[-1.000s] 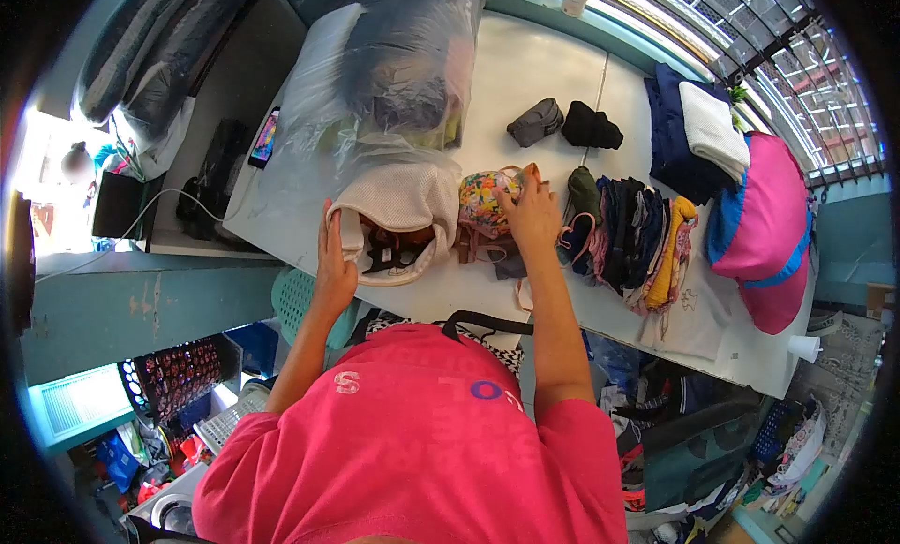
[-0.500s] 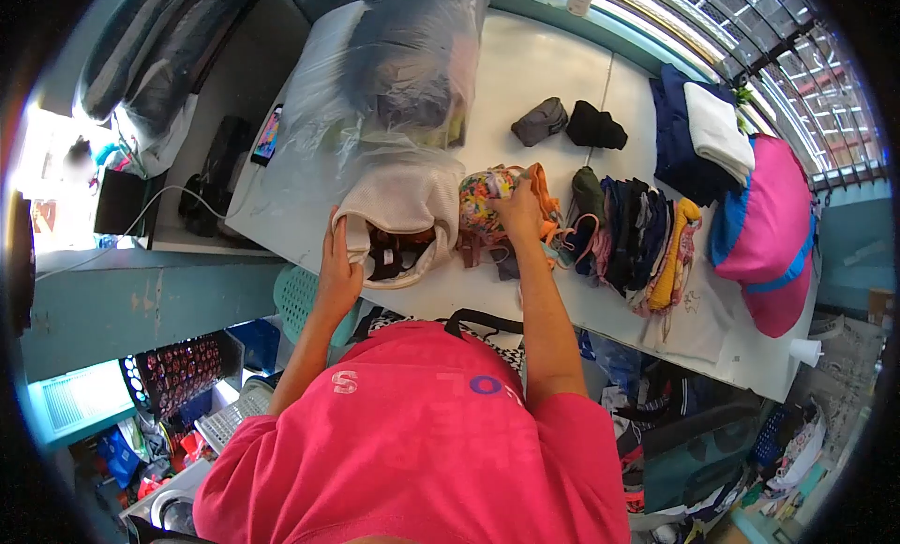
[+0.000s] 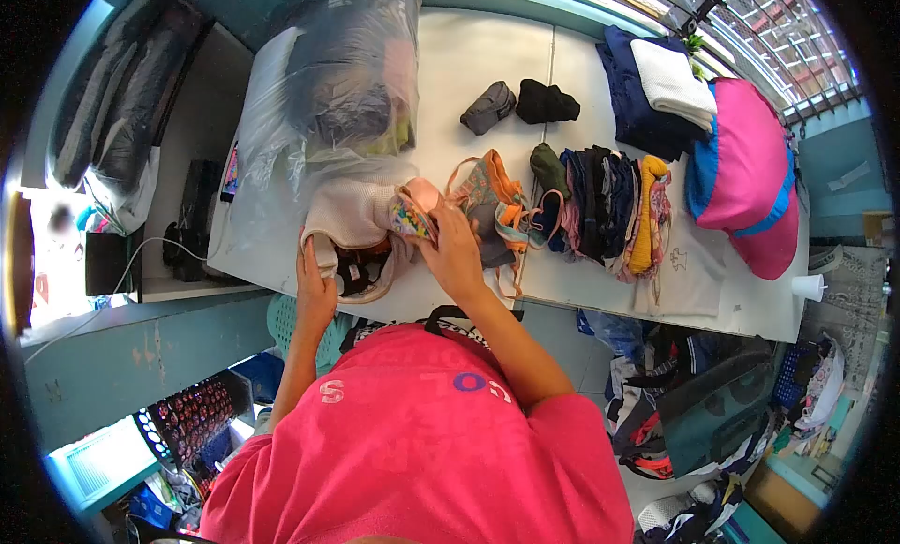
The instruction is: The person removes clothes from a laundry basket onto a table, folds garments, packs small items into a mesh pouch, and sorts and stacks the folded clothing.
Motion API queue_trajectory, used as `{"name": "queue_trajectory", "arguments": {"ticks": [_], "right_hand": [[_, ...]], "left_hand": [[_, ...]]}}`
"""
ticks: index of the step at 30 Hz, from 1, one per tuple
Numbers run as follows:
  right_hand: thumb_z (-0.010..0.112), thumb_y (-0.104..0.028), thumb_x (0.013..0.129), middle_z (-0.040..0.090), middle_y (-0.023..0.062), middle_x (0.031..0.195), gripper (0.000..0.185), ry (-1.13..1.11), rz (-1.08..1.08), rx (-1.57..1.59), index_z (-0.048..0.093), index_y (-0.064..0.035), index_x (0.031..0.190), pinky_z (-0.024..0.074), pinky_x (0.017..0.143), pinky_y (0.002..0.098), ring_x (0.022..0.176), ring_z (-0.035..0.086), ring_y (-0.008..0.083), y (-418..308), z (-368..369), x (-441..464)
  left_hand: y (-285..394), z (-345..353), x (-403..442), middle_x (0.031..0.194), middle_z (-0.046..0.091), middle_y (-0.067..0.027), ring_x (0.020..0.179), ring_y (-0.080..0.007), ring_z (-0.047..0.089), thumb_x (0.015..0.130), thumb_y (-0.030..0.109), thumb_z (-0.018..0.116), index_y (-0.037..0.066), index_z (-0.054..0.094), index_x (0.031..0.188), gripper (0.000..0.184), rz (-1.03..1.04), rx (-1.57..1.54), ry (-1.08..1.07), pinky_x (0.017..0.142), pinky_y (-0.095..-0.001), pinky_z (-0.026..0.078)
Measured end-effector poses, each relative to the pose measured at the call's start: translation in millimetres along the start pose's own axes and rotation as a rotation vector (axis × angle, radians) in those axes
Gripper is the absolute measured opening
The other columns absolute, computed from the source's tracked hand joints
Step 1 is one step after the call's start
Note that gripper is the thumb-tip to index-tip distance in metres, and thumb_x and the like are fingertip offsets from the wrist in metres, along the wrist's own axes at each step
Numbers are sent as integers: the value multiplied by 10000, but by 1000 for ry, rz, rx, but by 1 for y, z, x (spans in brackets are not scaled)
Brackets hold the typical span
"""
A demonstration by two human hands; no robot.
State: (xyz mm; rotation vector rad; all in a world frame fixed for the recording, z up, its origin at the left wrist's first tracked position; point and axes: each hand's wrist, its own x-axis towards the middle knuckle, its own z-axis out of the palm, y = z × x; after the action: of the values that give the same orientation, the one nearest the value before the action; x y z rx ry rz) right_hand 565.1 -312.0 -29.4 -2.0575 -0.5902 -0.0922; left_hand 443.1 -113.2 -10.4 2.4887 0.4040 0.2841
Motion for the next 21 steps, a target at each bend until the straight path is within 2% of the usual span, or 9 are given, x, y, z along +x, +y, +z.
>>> {"name": "queue_trajectory", "arguments": {"ticks": [1,3,6,8,9,11,12,15,21], "right_hand": [[631,-15,667,537,125,963,411,4,1,0,474,-13,1047,412,789,347,889,505,307,-7,-8,-3],[595,9,688,531,136,919,376,-21,404,290,458,6,1038,428,745,332,824,536,250,-10,-29,-9],[578,-39,704,543,129,953,415,64,474,425,449,-8,1097,427,762,342,868,527,274,30,-44,-21],[603,-126,722,493,168,1111,466,97,485,21,433,-12,1141,414,823,353,969,503,301,73,-44,-31],[603,-126,722,493,168,1111,466,94,484,22,433,-12,1141,414,823,353,969,503,301,86,-43,-35],[641,-253,719,377,208,1253,593,106,335,-474,402,-8,1203,388,884,365,1091,435,340,104,-42,-38],[680,-373,677,306,223,1300,754,83,503,-204,364,0,1251,352,929,375,1159,374,351,102,-44,-32],[713,-401,632,311,239,1294,837,53,672,67,349,6,1267,332,950,378,1170,375,340,87,-43,-27],[718,-340,606,434,186,1067,708,-27,692,-80,427,-50,1184,396,815,373,980,464,316,104,-25,-34]], "left_hand": [[0,0,1,1390,170,-223,1269,-401,205,661,-115,403,-30,222,1310,679,-15,-10,1,1030,-425,238],[0,0,1,1390,171,-222,1267,-401,207,666,-109,405,-25,220,1313,678,-21,-19,1,1029,-423,242],[-1,0,1,1389,175,-219,1261,-403,216,672,-99,413,-18,224,1314,674,-21,-17,13,1023,-421,254],[-1,-1,2,1388,179,-217,1258,-405,223,674,-94,419,-16,230,1313,671,-12,-5,19,1018,-422,262],[-1,-2,2,1384,190,-212,1248,-403,242,676,-87,434,-18,238,1308,666,12,34,31,1006,-422,279],[-1,-4,4,1381,201,-208,1238,-400,262,678,-79,450,-19,247,1304,661,30,76,51,994,-422,296],[-1,-6,4,1378,212,-202,1226,-396,282,681,-69,465,-19,253,1301,658,22,123,62,977,-421,316],[-5,-11,4,1374,230,-189,1206,-387,314,686,-53,487,-13,260,1301,657,24,227,72,948,-416,350],[-9,-13,0,1390,223,-153,1211,-367,322,686,-66,475,21,254,1319,676,-45,268,51,923,-398,378]]}}
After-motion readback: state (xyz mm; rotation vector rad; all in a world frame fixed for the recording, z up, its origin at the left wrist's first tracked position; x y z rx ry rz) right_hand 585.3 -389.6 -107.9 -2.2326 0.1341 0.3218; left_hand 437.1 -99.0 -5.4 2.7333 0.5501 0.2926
